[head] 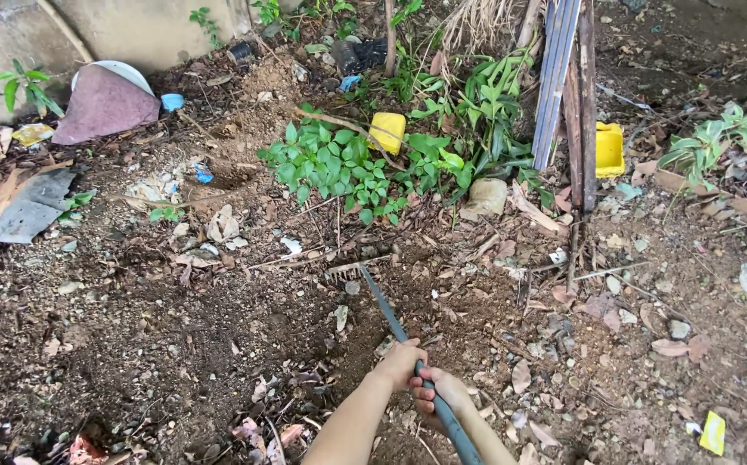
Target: Raking soil and garden debris to level a patch of ground in a backyard.
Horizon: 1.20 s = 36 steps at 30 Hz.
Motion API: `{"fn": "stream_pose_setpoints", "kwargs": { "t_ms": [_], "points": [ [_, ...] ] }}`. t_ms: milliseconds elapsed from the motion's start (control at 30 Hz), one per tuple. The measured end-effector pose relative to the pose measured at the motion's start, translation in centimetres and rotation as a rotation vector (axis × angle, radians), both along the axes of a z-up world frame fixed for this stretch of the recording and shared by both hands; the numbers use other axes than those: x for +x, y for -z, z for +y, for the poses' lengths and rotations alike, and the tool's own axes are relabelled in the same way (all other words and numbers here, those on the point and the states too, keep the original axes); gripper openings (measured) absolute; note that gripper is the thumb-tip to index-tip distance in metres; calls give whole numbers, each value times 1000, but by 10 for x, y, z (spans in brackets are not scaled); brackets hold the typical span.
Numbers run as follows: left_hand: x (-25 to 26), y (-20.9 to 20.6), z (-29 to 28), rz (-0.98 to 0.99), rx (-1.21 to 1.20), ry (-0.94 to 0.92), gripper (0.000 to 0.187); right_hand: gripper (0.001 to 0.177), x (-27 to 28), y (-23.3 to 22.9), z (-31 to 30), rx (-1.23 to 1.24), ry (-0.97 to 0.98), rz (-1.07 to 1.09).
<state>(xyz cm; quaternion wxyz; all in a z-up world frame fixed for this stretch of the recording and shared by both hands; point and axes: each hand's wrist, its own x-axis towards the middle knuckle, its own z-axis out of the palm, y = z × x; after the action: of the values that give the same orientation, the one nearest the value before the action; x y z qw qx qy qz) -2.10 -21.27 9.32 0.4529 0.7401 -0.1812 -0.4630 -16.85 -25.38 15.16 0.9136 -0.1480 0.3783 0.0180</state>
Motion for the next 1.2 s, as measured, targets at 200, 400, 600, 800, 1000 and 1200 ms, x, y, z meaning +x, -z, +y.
{"fn": "stream_pose_setpoints", "kwargs": {
  "t_ms": [200,400,600,800,1000,1200],
  "points": [
    [-19,-51,26,423,-48,-153,85,27,-10,1,20,-23,41,-11],
    [-28,-85,54,383,-18,-100,84,24,-19,23,30,-39,38,-49],
    [-24,-47,82,-657,-34,668,73,22,-21,7,45,-23,118,-30],
    [-26,-33,92,-695,-76,676,47,23,-27,7,57,-21,53,-8],
    [-36,-42,108,-709,-56,687,39,22,-40,10,75,14,52,-41],
    [-46,-49,133,-711,-68,698,38,19,-46,4,100,13,133,-25]
  ]
}}
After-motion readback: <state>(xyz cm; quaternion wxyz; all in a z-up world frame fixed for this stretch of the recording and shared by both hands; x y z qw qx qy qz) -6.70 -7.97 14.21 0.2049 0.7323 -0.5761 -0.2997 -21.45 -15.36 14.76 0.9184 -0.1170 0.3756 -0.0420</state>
